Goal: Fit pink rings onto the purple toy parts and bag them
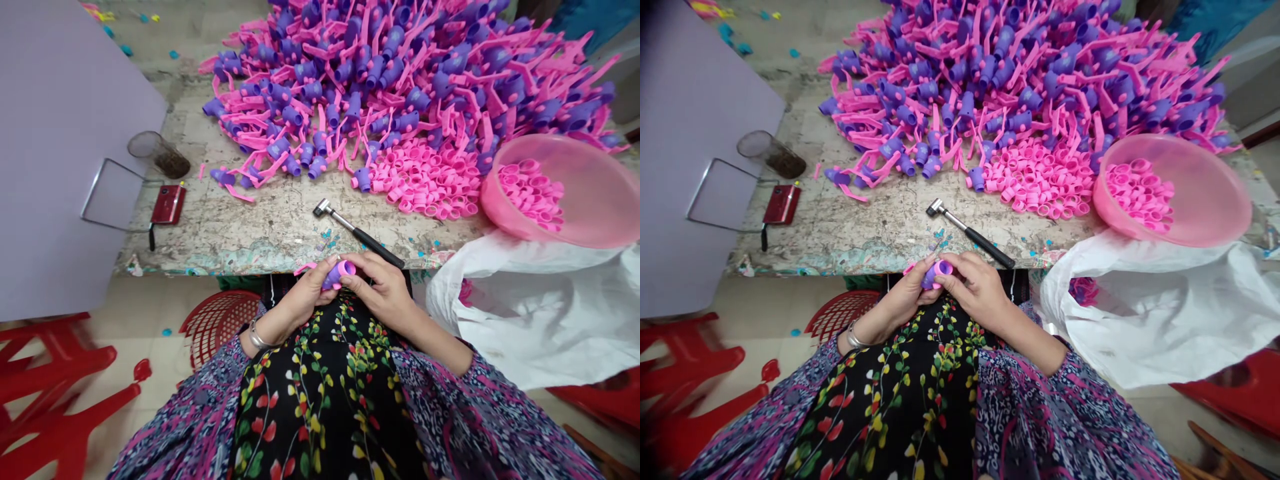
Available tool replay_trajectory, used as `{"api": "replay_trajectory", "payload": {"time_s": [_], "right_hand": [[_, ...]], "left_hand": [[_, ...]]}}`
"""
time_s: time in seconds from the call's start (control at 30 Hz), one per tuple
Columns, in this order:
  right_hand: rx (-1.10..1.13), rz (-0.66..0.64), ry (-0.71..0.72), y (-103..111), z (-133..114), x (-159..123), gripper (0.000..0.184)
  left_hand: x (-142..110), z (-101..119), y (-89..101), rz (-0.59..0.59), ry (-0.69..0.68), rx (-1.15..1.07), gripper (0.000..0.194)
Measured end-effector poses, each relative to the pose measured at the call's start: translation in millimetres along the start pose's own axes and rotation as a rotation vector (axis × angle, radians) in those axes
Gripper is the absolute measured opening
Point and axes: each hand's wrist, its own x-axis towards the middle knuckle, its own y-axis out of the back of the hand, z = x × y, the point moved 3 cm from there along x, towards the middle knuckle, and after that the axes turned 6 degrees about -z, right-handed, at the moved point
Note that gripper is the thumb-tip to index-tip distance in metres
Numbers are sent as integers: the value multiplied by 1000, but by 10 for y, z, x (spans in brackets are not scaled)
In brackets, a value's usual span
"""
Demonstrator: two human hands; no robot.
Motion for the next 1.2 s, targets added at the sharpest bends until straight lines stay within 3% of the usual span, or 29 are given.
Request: {"api": "replay_trajectory", "payload": {"time_s": [0.27, 0.43, 0.6, 0.8, 1.2], "right_hand": [[171, 68, -61, -66, 62, 13, 25], [295, 72, -134, -81, 50, -37, 29], [680, -27, -303, -133, 69, -85, 36], [1089, -30, -472, -231, 88, -85, 34], [1231, -14, -500, -326, 108, -53, 35]], "left_hand": [[21, -13, 3, -41, 24, -40, 46], [-2, 9, -9, -25, -28, 9, 46], [-31, 26, -30, -20, -66, 72, 46], [-36, 2, -28, 15, -38, 96, 51], [-19, -47, -20, 7, -62, 78, 57]]}}
